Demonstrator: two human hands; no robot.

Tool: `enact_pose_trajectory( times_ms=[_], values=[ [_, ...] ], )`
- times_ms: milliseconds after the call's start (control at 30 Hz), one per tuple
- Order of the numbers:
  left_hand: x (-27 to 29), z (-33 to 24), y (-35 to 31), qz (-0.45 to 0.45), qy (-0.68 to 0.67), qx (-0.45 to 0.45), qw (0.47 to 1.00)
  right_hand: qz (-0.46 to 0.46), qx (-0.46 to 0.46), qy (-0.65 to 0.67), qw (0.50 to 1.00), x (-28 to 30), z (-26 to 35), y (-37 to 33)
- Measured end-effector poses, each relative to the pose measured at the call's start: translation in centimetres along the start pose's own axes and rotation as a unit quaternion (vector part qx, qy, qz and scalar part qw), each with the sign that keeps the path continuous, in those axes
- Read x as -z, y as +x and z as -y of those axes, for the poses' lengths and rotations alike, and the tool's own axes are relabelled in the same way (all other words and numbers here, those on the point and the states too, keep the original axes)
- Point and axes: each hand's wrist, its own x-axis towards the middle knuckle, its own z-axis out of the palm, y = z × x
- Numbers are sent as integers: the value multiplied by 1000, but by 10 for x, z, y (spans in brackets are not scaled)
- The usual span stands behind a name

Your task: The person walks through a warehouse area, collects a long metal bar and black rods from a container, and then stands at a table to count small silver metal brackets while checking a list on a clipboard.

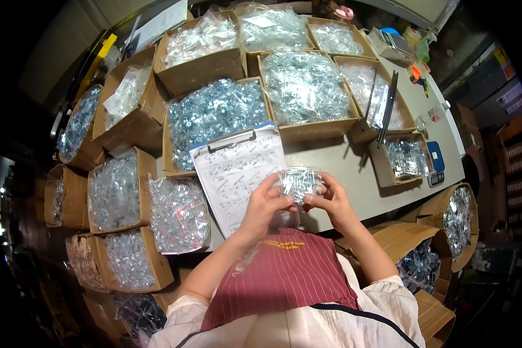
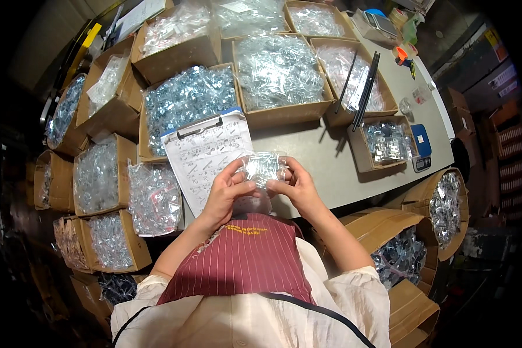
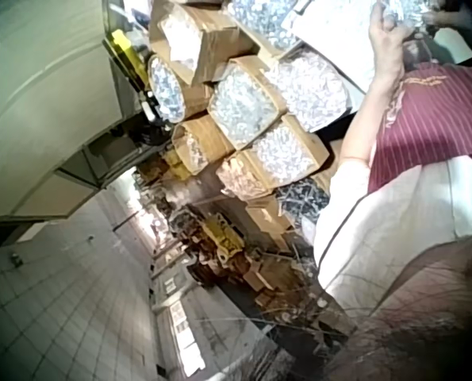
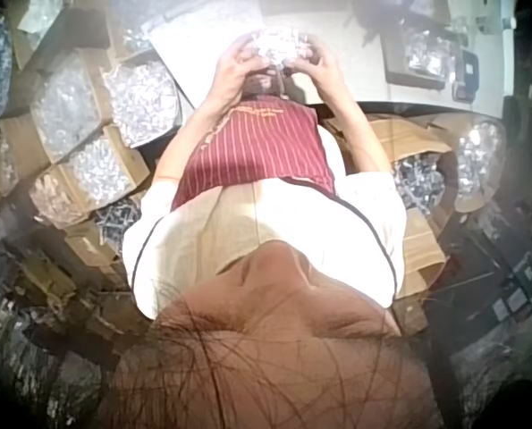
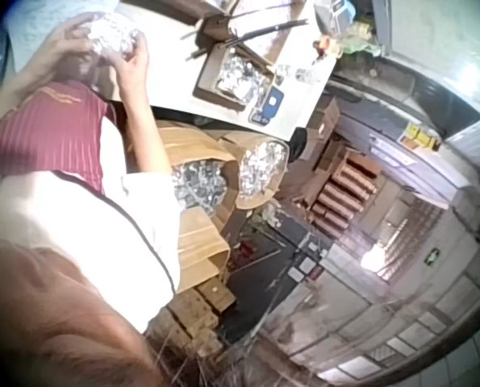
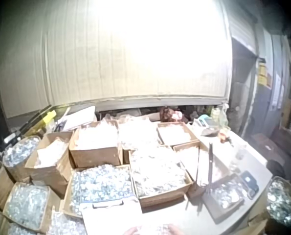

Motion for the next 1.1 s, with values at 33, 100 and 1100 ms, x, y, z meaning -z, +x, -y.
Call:
enact_pose_trajectory(
  times_ms=[33,100,1100],
  values=[
    [0,1,0,4,-4,-1,1000,-1,0,0,1000,1,-1,0],
    [-6,-4,-1,-1,-17,-2,1000,-2,7,22,1000,2,-5,2],
    [-3,9,1,-35,-22,-70,997,-13,79,-2,997,-13,-9,-4]
  ],
)
